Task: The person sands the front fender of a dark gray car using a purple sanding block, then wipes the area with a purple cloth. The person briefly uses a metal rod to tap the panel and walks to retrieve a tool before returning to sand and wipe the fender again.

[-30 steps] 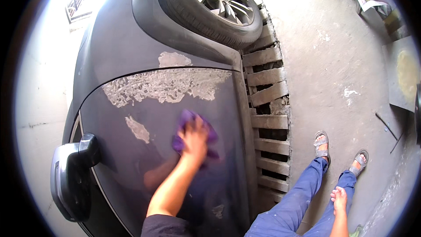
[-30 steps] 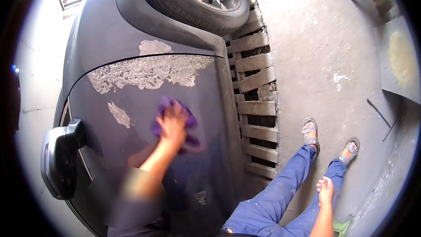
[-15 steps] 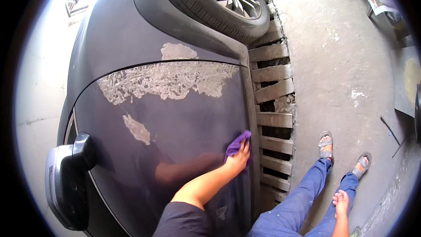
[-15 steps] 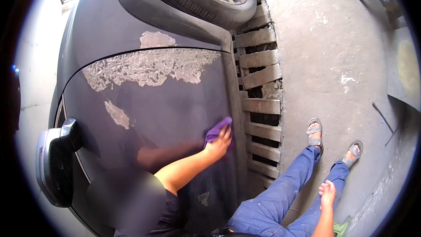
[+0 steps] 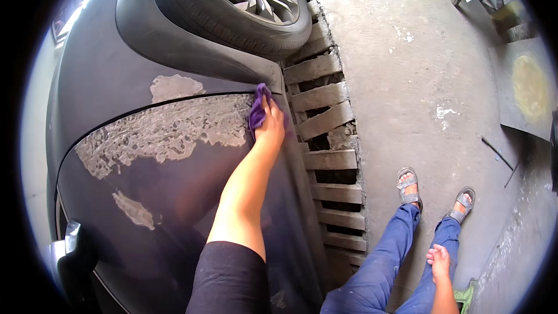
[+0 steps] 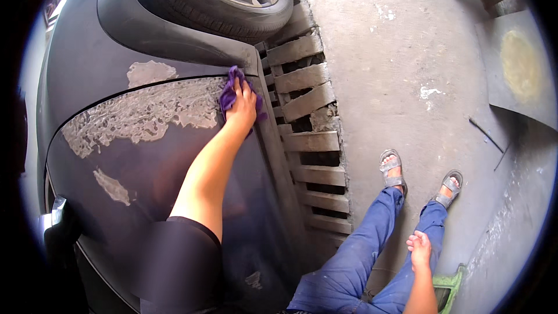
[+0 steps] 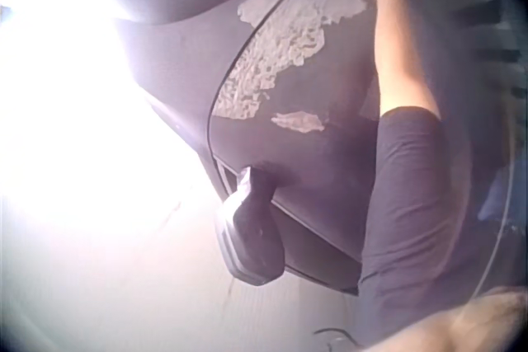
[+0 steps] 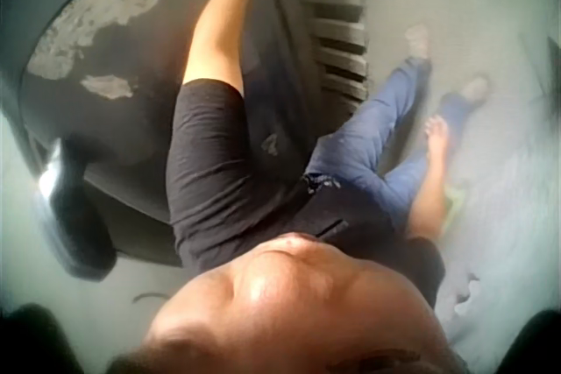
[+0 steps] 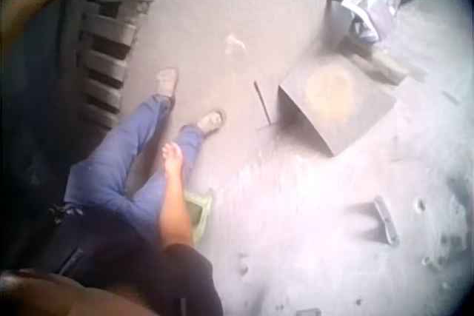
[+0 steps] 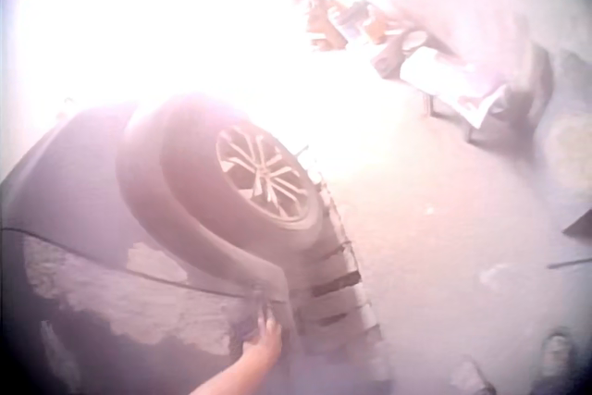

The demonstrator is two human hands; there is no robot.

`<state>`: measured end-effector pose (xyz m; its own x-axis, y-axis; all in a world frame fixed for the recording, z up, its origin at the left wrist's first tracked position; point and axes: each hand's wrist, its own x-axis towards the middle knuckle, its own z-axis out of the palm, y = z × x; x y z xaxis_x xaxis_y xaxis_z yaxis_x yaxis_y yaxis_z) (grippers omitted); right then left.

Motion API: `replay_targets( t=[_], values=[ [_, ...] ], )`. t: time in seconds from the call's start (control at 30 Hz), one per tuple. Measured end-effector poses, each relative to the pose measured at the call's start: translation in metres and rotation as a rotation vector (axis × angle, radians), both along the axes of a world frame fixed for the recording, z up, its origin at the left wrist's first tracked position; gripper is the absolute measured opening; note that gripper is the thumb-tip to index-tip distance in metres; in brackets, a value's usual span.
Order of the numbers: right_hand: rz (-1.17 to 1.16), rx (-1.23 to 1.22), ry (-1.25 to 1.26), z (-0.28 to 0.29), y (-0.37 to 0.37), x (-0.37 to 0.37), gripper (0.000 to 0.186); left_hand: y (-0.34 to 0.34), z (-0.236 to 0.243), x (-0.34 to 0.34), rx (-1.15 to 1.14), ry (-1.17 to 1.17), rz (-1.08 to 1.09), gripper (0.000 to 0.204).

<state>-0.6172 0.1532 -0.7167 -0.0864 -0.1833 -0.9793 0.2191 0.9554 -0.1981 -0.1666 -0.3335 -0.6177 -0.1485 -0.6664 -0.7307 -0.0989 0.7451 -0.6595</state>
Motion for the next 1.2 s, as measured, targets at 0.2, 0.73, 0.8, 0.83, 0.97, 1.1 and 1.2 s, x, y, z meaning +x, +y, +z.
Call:
replay_targets(
  t=[0.2,0.73,0.8,0.83,0.97,1.1,1.2],
  values=[
    [0.015,0.000,-0.020,0.013,-0.012,-0.011,0.034,0.155,0.041,-0.026,0.148,0.129,-0.036,0.044],
    [0.004,-0.157,0.058,0.018,-0.080,-0.067,0.031,0.180,-0.067,0.001,-0.341,0.830,0.762,0.052],
    [-0.011,-0.141,0.059,0.009,-0.094,-0.055,0.031,0.125,-0.079,-0.009,-0.442,0.832,0.746,0.049],
    [0.003,-0.124,0.061,0.006,-0.099,-0.048,0.031,0.099,-0.086,-0.010,-0.483,0.830,0.720,0.046],
    [0.250,-0.056,0.050,0.002,-0.119,-0.022,0.031,-0.022,-0.086,0.010,-0.527,1.074,0.583,0.043],
    [0.251,0.010,0.082,0.001,-0.108,-0.019,0.029,-0.002,-0.098,0.008,-0.464,1.131,0.543,0.051],
    [0.154,0.003,0.059,0.002,-0.099,-0.017,0.029,0.032,-0.096,0.017,-0.409,1.022,0.629,0.053]
  ],
)
